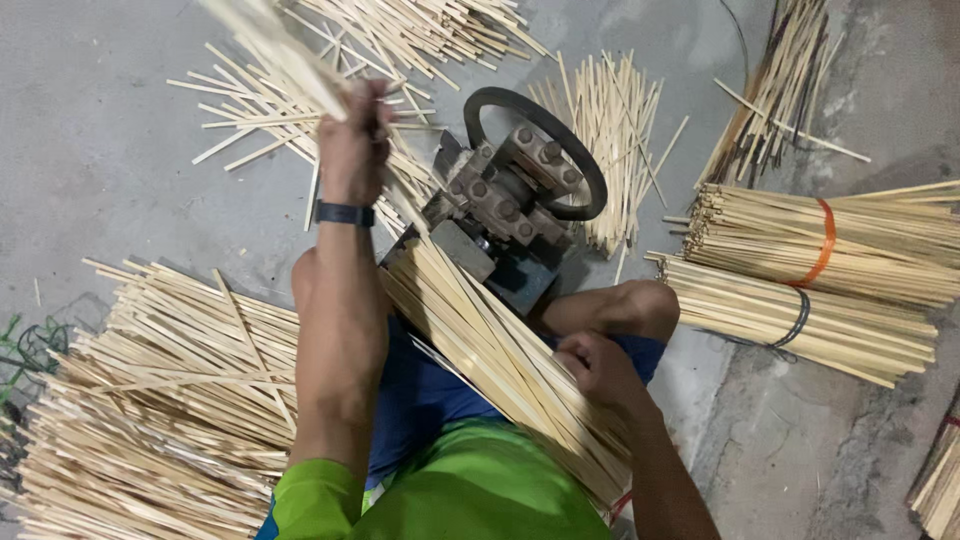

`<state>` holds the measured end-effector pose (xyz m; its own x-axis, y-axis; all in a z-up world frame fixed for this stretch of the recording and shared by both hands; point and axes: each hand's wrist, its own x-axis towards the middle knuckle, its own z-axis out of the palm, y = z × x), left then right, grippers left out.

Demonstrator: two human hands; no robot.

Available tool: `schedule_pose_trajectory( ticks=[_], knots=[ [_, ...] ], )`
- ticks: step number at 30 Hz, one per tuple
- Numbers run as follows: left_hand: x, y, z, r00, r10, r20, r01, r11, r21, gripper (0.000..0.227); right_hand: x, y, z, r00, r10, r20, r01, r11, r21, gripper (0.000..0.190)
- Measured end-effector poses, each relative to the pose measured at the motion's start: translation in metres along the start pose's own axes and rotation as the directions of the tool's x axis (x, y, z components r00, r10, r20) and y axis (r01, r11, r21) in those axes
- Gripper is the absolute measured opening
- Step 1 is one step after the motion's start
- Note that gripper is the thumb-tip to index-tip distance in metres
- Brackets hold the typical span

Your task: The person picks up and organizes bundles of bamboo strips, then individually feeds long thin strips into a mechanical processing machine.

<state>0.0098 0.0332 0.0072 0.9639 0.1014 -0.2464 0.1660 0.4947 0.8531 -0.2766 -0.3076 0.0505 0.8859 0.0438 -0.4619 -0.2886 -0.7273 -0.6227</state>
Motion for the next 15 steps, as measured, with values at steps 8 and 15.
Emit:
schedule_pose_trajectory(
  ticks=[8,15],
  knots=[
    [-0.001,0.004,-0.016,0.983,-0.040,-0.181,0.054,0.996,0.071,0.063,-0.010,-0.015,-0.004,0.981,0.194,-0.002,-0.193,0.975,-0.111,0.023],
    [-0.008,-0.001,-0.010,0.992,0.000,-0.124,0.009,0.997,0.079,0.053,-0.020,-0.020,0.009,0.992,0.125,0.006,-0.125,0.980,0.157,0.037]
  ],
)
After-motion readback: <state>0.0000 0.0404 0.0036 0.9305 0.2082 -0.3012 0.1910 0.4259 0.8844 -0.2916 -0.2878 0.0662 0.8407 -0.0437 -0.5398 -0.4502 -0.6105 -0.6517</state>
